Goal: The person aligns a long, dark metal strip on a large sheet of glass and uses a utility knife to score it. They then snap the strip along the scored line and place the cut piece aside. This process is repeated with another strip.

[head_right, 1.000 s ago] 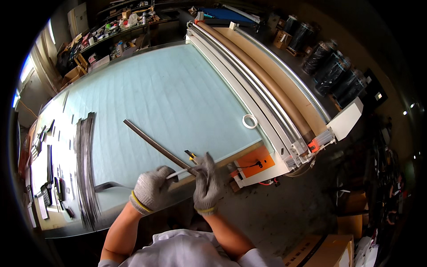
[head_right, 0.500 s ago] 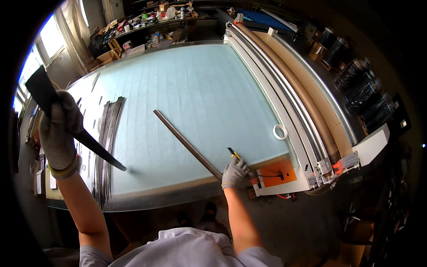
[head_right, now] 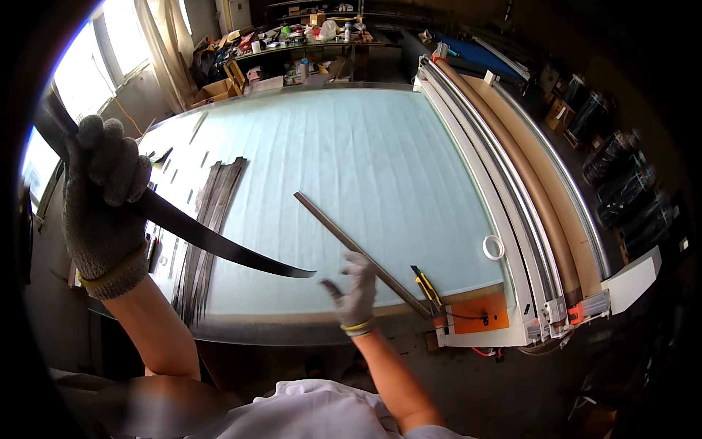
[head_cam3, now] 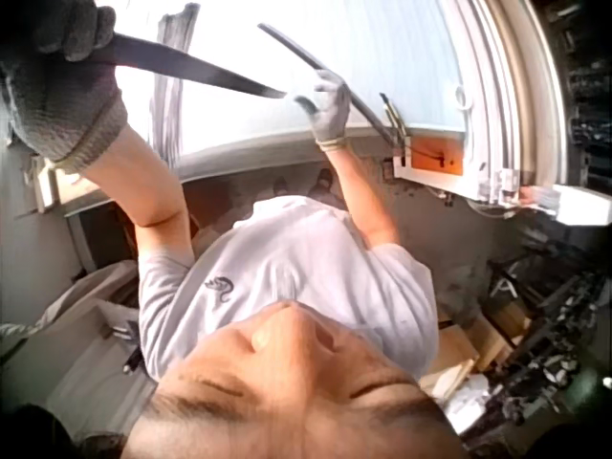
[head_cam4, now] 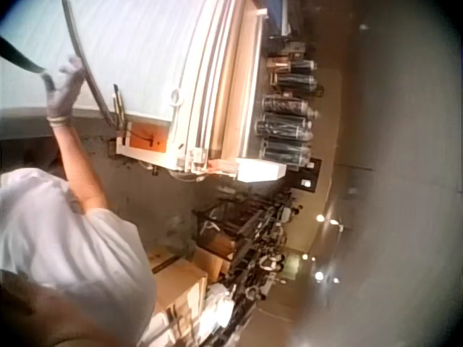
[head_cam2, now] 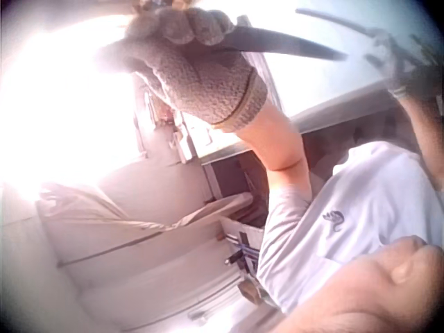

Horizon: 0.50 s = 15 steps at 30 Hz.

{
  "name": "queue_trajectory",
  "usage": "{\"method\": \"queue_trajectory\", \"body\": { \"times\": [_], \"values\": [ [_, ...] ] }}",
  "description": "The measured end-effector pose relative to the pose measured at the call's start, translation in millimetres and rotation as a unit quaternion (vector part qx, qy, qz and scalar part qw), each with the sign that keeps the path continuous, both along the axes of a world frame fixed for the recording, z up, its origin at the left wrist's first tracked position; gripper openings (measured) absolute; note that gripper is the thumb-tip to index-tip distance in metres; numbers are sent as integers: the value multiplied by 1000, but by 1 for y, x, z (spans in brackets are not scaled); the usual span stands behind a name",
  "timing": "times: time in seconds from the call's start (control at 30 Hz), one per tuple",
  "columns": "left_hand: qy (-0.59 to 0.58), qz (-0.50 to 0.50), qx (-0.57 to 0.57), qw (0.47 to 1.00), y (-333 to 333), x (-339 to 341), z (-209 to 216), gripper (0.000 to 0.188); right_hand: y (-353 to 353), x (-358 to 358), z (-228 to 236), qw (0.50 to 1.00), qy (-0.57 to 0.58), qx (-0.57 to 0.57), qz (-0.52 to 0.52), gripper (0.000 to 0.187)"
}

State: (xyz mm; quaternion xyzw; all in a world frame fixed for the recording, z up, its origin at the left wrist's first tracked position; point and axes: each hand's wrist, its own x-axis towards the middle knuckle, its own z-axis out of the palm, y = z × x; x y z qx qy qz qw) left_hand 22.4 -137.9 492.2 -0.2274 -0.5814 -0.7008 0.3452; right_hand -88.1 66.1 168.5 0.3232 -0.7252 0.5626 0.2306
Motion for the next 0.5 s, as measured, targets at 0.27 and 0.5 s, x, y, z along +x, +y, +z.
{"method": "queue_trajectory", "body": {
  "times": [0.27, 0.5],
  "values": [
    [32, -18, 29, 999, 7, -1, -12, 20, -51, 29, 84, 989, 126, -31, 76, 37],
    [-51, 152, 279, 947, -97, -40, -140, 30, 84, 47, -54, 949, 20, 316, 10, 27]
  ]
}}
